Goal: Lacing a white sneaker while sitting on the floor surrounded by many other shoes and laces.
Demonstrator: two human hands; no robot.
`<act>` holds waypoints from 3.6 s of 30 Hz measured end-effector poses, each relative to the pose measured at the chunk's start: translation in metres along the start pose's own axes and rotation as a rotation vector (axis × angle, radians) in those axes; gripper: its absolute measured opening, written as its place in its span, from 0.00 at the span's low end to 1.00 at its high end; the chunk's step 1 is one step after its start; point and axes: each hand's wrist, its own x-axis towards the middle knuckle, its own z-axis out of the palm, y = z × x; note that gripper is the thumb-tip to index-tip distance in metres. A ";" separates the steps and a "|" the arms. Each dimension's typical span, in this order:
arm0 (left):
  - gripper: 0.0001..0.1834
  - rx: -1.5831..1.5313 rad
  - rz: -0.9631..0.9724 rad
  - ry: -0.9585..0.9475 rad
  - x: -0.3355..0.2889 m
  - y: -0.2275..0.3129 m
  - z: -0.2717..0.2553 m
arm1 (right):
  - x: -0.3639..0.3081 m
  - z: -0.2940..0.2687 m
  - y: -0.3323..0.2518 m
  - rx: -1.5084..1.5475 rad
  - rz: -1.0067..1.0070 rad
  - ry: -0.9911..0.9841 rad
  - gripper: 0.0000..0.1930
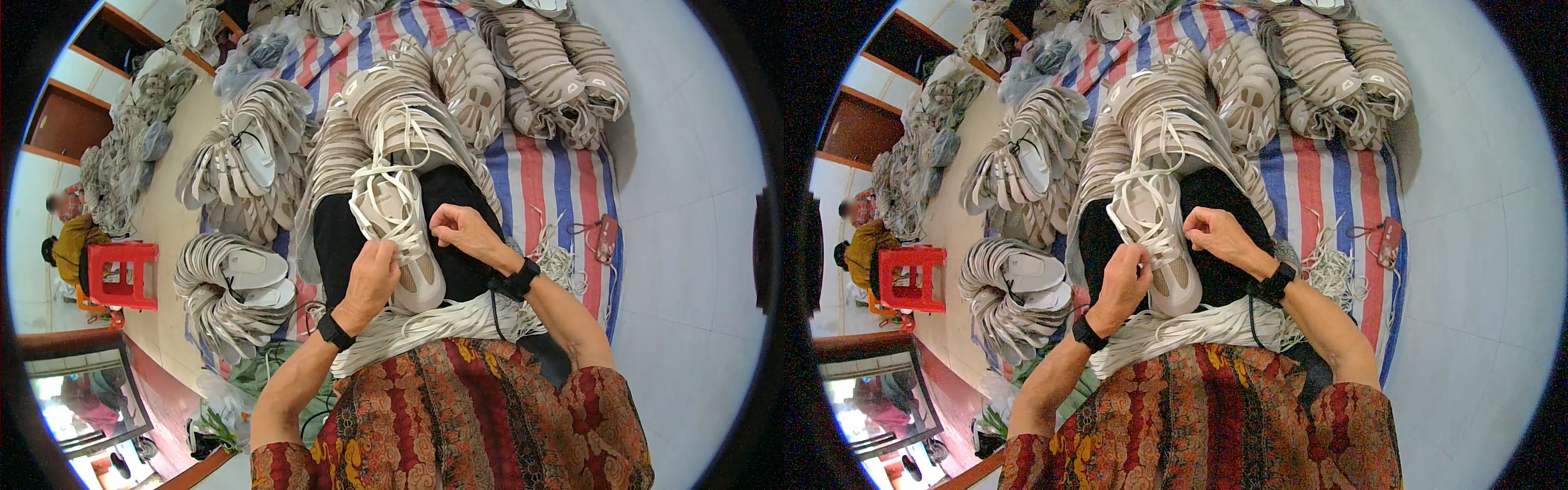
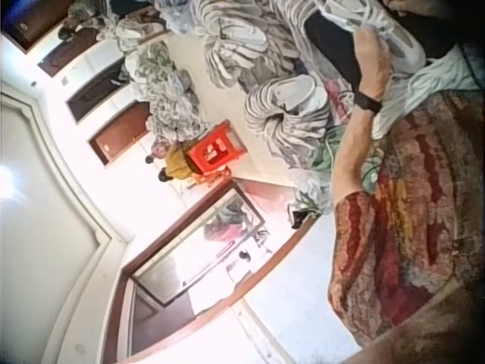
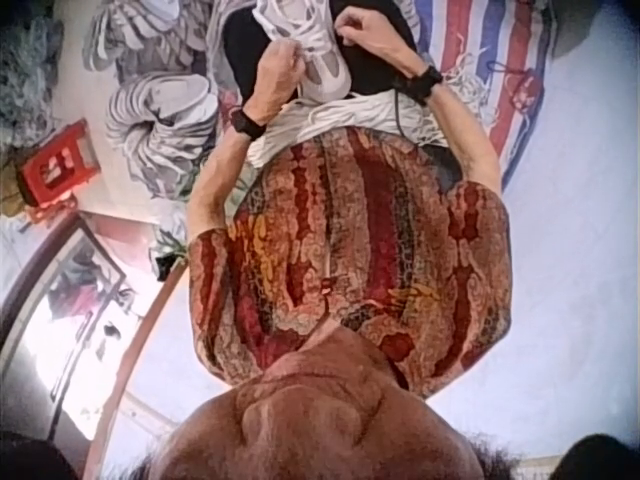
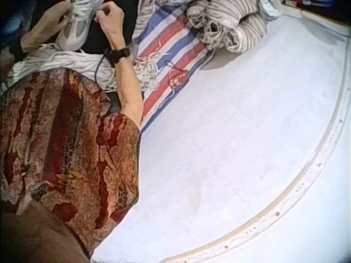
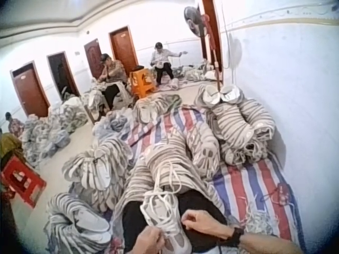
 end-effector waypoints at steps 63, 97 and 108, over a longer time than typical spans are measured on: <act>0.09 0.092 -0.050 -0.136 -0.004 0.009 -0.008 | -0.006 0.010 -0.006 -0.265 -0.273 0.012 0.04; 0.11 -0.373 -0.381 -0.113 -0.010 -0.010 -0.021 | -0.004 0.009 -0.030 -0.565 -0.425 -0.092 0.07; 0.10 -0.329 -0.339 -0.127 -0.010 -0.007 -0.015 | 0.004 0.015 -0.019 -0.496 -0.405 -0.118 0.06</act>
